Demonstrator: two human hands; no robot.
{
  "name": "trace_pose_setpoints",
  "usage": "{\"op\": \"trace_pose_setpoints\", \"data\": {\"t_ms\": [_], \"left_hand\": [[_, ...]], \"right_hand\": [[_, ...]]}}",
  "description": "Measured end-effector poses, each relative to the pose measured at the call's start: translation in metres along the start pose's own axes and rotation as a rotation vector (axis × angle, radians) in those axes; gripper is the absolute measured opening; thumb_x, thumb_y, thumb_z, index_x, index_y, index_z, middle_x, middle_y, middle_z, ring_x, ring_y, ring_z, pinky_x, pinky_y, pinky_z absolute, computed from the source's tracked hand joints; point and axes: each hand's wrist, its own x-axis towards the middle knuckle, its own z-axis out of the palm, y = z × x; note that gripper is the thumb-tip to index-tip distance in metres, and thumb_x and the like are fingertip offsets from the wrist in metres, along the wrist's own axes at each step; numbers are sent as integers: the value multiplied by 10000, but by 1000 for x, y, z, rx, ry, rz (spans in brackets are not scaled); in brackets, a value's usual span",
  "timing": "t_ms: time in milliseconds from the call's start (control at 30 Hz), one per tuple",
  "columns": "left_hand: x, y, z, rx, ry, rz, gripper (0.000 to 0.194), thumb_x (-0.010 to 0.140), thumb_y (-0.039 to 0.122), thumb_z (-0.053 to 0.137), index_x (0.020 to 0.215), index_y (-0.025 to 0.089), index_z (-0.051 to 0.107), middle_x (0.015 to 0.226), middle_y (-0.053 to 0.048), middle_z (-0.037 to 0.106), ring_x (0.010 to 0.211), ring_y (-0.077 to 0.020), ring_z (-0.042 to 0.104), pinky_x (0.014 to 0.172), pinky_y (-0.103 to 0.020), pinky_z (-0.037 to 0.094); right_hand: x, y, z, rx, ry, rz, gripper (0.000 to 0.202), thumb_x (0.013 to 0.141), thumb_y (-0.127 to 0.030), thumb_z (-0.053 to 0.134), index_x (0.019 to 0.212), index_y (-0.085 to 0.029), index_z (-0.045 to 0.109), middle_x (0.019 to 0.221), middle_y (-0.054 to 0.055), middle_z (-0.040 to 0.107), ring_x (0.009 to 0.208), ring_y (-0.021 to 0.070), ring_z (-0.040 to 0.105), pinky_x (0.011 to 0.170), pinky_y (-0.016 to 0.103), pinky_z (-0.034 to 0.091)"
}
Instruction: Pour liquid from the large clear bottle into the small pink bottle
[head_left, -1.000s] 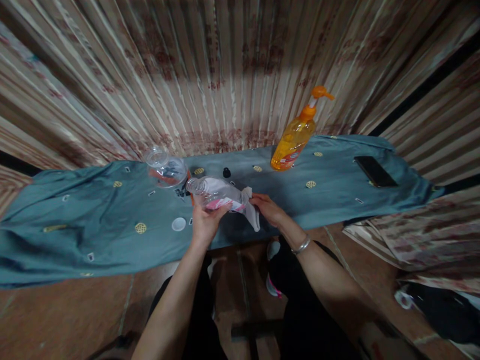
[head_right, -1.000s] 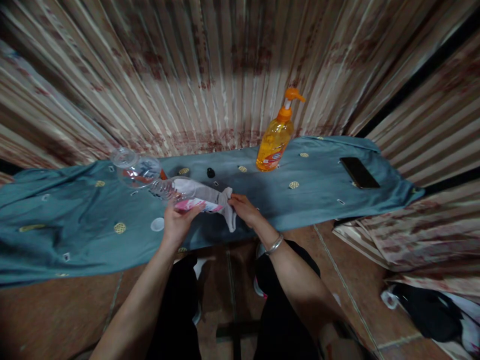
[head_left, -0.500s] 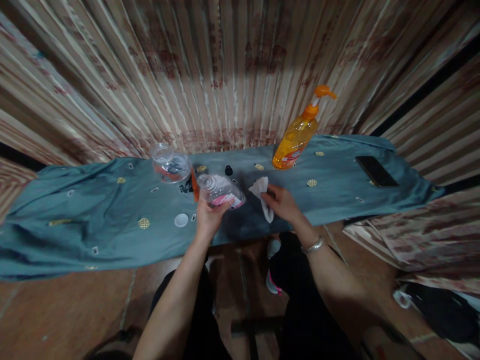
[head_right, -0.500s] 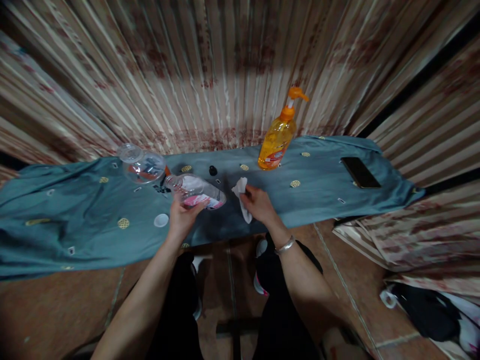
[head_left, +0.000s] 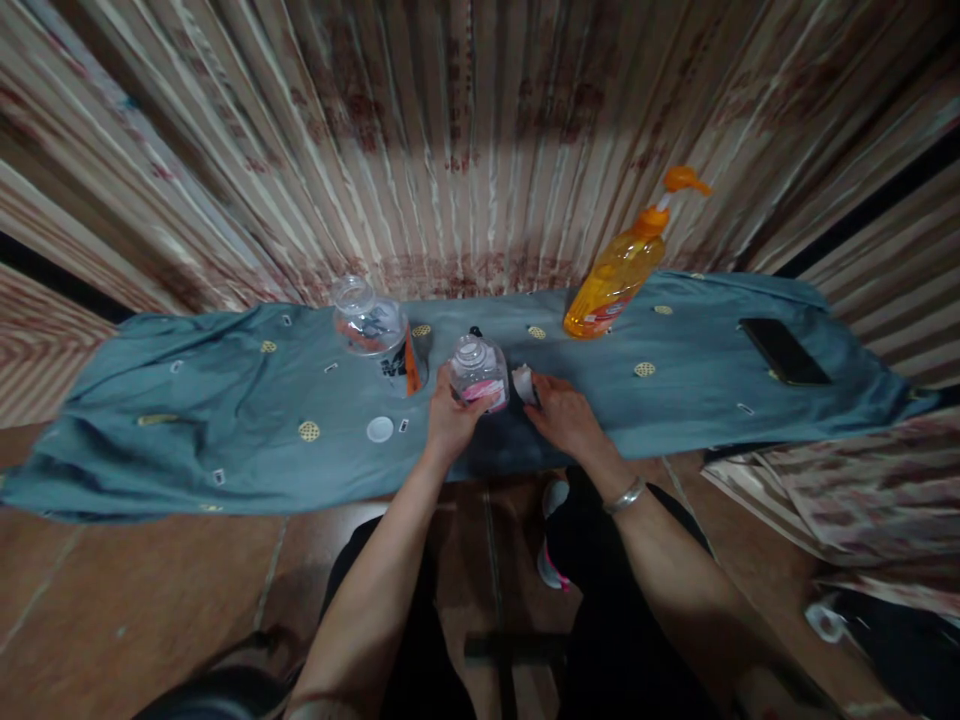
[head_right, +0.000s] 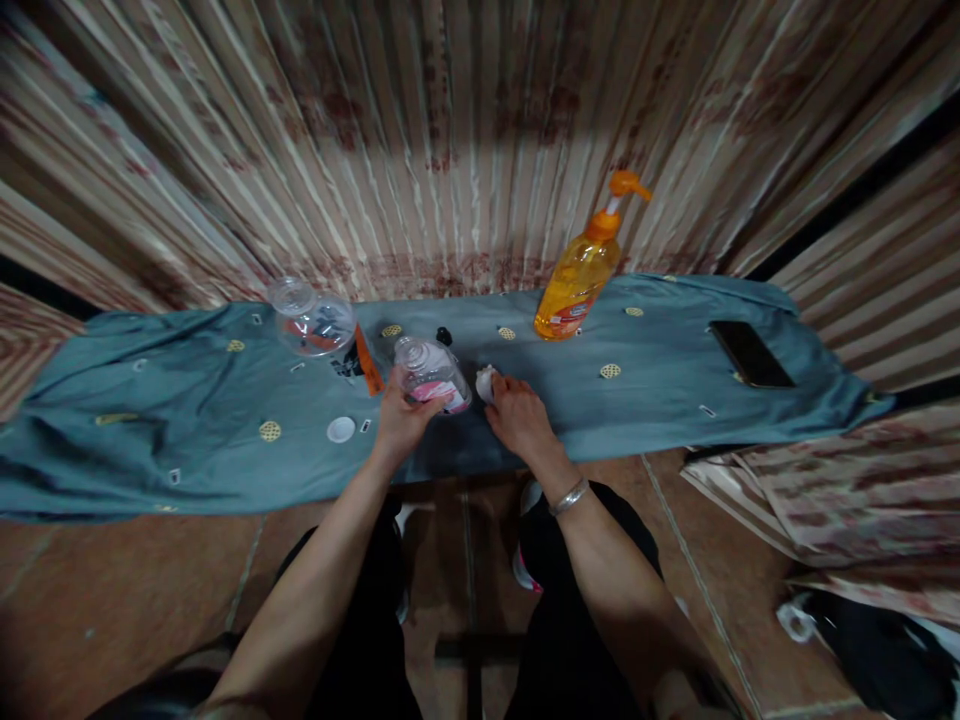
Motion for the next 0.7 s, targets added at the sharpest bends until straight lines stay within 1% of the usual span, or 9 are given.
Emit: {"op": "trace_pose_setpoints", "data": {"t_ms": [167,267,433,567,700], "left_hand": [[1,0,8,-29,-19,-57,631,627,258,877,1181,200,578,1147,-86,731,1055,-254,715,963,-407,569],[2,0,11,-30,-31,-82,635,631,270,878,1187,205,578,1140,-84,731,1057,-262,710,964,-424,571],[3,-4,14,-29,-41,-87,669,643,277,875,1231,205,565,1183,-98,720,1074,-277,706,991,-479,566],[4,-9,14,-26,-55,-61,701,655,259,869,1277,220,546,1268,-107,695,1162,-286,688,1052,-505,538],[3,-14,14,1,-73,-39,792,657,266,873,1359,214,510,1365,-146,647,1255,-316,650,1087,-532,511]], "right_hand": [[-1,-2,-2,-40,6,-3,421,947,-197,588,1347,-73,540,1273,186,673,1144,300,642,997,374,479],[-1,-1,-1,-43,27,-1,433,943,-199,591,1356,-86,531,1278,176,668,1136,294,640,999,378,480],[-2,4,2,2,128,-41,415,926,-211,598,1323,-101,556,1233,169,680,1123,300,632,1010,389,474],[-3,7,4,29,202,-61,384,923,-229,589,1293,-127,576,1214,164,691,1107,301,636,989,393,485],[-4,5,1,46,251,-71,347,938,-245,575,1269,-140,599,1218,156,700,1104,295,642,985,383,483]]}}
